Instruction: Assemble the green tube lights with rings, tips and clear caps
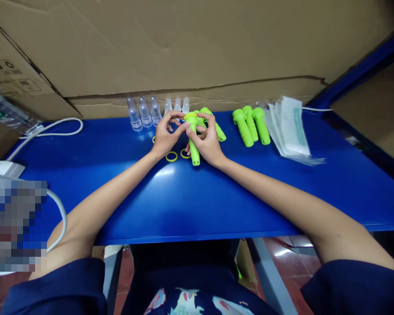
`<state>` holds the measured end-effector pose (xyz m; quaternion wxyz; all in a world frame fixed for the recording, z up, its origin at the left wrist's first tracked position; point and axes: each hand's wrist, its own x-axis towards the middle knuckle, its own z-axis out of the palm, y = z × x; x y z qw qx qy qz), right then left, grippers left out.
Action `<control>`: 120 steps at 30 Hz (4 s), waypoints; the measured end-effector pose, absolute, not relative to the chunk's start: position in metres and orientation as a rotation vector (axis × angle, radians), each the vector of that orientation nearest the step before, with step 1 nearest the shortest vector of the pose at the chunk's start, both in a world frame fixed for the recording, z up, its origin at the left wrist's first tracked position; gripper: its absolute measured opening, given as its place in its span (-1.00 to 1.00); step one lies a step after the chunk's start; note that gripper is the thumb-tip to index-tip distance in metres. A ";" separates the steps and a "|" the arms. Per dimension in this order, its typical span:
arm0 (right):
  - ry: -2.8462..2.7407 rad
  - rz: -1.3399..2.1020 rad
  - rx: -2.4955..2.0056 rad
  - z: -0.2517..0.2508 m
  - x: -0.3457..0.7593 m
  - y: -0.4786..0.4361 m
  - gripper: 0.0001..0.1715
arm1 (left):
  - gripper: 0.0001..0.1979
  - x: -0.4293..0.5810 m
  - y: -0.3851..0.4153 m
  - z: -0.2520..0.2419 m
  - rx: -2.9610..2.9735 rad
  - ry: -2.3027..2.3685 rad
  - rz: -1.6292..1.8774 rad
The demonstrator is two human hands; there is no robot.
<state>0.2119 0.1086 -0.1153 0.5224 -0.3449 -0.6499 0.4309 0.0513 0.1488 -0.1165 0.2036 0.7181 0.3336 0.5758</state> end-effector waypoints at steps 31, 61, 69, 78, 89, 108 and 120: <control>-1.590 0.979 -0.853 -0.118 0.209 0.112 -0.05 | -0.53 0.048 0.144 -0.109 2.108 0.964 1.650; -1.553 0.973 -0.822 -0.113 0.208 0.109 -0.11 | -0.72 0.050 0.138 -0.109 2.138 0.867 1.789; -1.569 0.971 -0.832 -0.114 0.209 0.109 -0.12 | -0.75 0.050 0.139 -0.110 2.100 0.904 1.823; -1.564 0.977 -0.830 -0.110 0.209 0.104 -0.06 | -0.64 0.052 0.137 -0.107 2.091 0.940 1.772; -1.594 0.961 -0.816 -0.115 0.209 0.107 -0.10 | -0.70 0.055 0.124 -0.099 2.097 1.025 1.813; -1.559 0.911 -0.798 -0.110 0.208 0.101 -0.21 | -0.80 0.056 0.125 -0.100 2.081 0.911 1.899; -1.521 0.934 -0.785 -0.111 0.208 0.103 -0.24 | -0.78 0.053 0.129 -0.103 2.080 0.944 1.858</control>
